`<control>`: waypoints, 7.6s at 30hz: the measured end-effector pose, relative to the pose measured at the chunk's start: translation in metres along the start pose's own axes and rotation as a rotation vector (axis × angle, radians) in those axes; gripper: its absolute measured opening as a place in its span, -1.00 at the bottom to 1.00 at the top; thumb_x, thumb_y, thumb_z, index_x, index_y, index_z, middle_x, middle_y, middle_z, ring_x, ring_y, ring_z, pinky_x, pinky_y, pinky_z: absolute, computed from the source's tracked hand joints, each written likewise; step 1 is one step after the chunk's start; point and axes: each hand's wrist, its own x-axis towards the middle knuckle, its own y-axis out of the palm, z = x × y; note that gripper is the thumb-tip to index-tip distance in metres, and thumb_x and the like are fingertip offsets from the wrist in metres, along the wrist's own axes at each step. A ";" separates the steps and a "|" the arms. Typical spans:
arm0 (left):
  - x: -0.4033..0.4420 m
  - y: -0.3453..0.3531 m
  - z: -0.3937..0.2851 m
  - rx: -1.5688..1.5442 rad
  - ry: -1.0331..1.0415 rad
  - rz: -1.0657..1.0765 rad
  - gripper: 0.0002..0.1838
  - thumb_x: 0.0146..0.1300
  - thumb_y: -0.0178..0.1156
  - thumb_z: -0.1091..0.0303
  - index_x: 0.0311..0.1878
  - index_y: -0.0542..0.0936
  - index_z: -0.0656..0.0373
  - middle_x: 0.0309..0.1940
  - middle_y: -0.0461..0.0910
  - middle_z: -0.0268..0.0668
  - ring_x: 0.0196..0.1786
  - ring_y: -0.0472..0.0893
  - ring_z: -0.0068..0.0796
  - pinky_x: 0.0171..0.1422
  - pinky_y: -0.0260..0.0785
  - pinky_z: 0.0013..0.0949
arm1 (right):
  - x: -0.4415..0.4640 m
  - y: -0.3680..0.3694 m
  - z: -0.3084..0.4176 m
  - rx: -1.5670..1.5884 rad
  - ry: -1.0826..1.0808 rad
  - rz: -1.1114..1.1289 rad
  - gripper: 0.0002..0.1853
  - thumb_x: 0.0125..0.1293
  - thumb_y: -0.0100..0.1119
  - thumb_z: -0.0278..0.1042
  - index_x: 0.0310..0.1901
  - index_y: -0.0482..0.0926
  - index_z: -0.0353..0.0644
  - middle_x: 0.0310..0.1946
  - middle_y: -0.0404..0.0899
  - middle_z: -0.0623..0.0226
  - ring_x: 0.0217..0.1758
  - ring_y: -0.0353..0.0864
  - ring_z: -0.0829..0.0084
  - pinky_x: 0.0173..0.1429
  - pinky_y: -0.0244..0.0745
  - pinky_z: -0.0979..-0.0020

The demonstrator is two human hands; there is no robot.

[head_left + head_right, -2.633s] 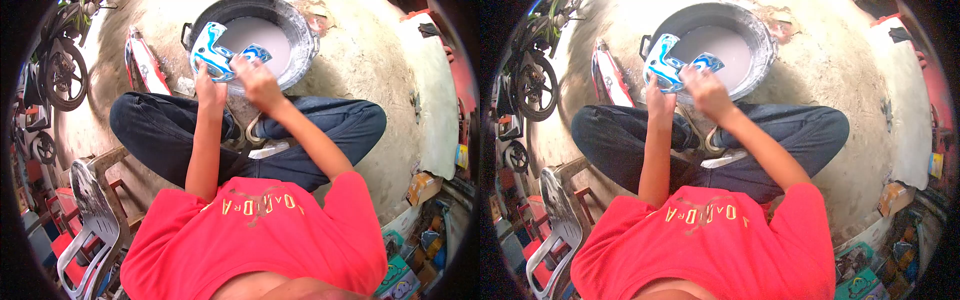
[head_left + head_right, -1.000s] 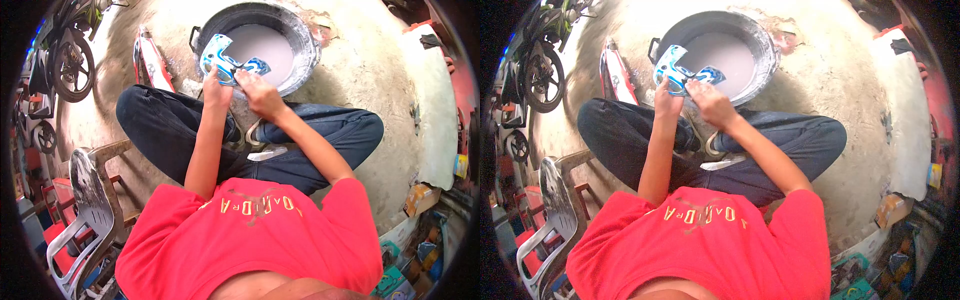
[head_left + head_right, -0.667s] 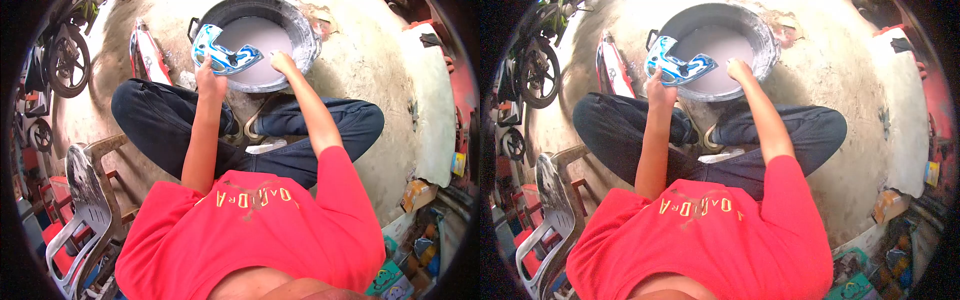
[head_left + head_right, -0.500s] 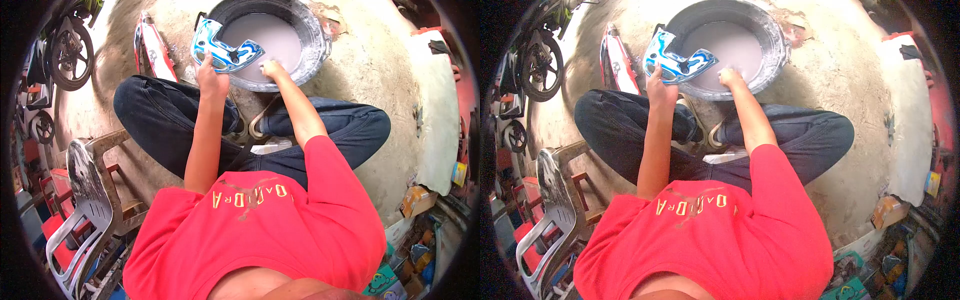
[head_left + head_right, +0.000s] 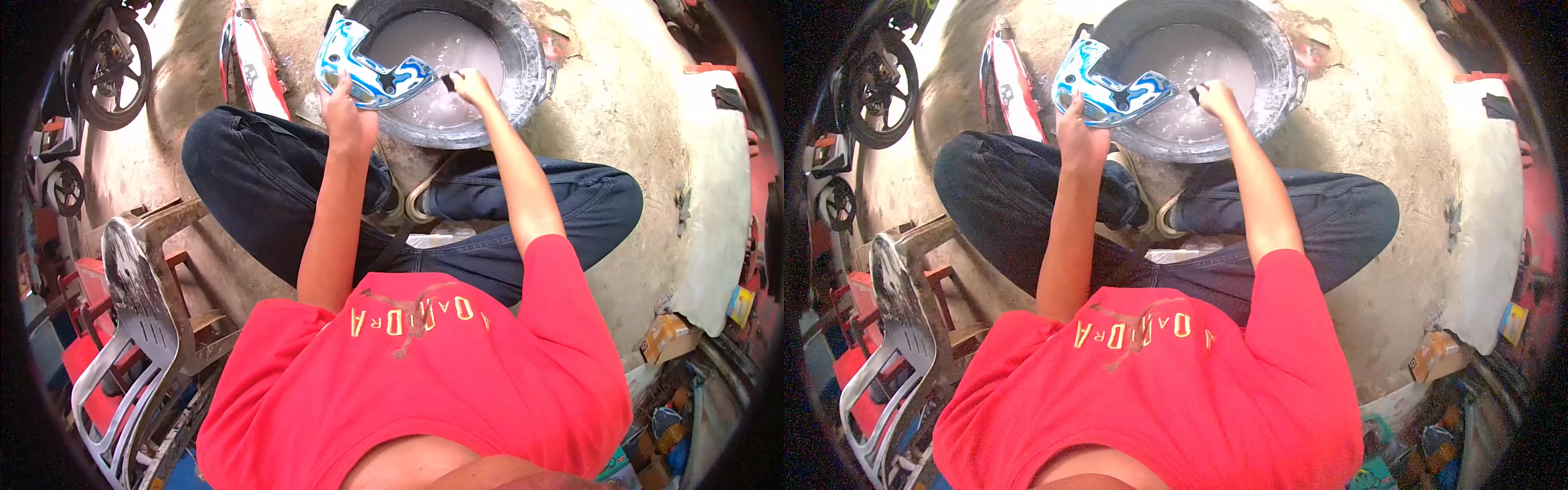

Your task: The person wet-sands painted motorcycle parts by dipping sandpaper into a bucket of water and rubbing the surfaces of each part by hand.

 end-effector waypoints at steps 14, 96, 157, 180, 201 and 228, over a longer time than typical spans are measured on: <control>0.008 -0.009 0.041 -0.112 -0.132 0.092 -0.60 0.62 -0.11 0.37 0.43 0.30 0.24 0.29 0.52 -0.07 0.31 0.56 -0.11 0.48 0.36 0.06 | -0.167 -0.070 0.160 0.017 -0.918 -0.411 -0.72 0.52 0.02 -0.39 0.14 0.63 -0.20 0.08 0.69 0.04 0.08 0.71 0.03 0.17 0.61 0.12; 0.001 0.113 -0.076 0.011 -0.305 0.204 -0.65 0.54 0.10 0.34 0.30 0.47 0.22 0.17 0.62 -0.22 0.20 0.63 -0.29 0.35 0.46 -0.10 | -0.158 -0.169 0.223 -0.078 -0.599 -0.413 -0.62 0.49 0.12 -0.38 0.30 0.55 -0.19 0.29 0.56 0.00 0.39 0.51 0.00 0.40 0.46 0.15; 0.008 0.065 -0.031 0.139 -0.549 0.250 -0.57 0.49 0.16 0.34 0.35 0.43 0.21 0.24 0.59 -0.15 0.26 0.62 -0.15 0.35 0.48 0.08 | -0.143 -0.171 0.140 -0.279 -0.549 -0.509 -0.56 0.42 0.05 -0.50 0.32 0.51 -0.23 0.29 0.57 0.01 0.37 0.56 0.09 0.48 0.43 0.15; -0.013 0.061 -0.038 0.047 -0.573 0.308 -0.59 0.54 0.12 0.26 0.36 0.43 0.15 0.26 0.57 -0.15 0.32 0.57 -0.15 0.45 0.38 0.07 | -0.171 -0.164 0.158 -0.291 -0.698 -0.492 -0.63 0.41 0.09 -0.44 0.21 0.57 -0.34 0.23 0.61 0.00 0.35 0.56 0.07 0.39 0.49 0.09; -0.020 0.067 -0.044 0.000 -0.583 0.288 -0.59 0.56 0.09 0.22 0.39 0.42 0.09 0.29 0.55 -0.20 0.34 0.55 -0.18 0.47 0.34 0.11 | -0.187 -0.168 0.175 -0.200 -0.580 -0.351 -0.57 0.44 0.04 -0.52 0.32 0.50 -0.23 0.32 0.55 0.03 0.44 0.50 0.05 0.51 0.40 0.07; -0.022 0.065 -0.050 0.027 -0.564 0.271 -0.60 0.59 0.05 0.17 0.38 0.41 0.07 0.28 0.55 -0.18 0.33 0.56 -0.18 0.47 0.35 0.05 | -0.178 -0.175 0.171 -0.382 -0.678 -0.466 -0.52 0.35 0.00 -0.59 0.30 0.50 -0.28 0.27 0.60 0.06 0.34 0.61 0.16 0.37 0.55 0.16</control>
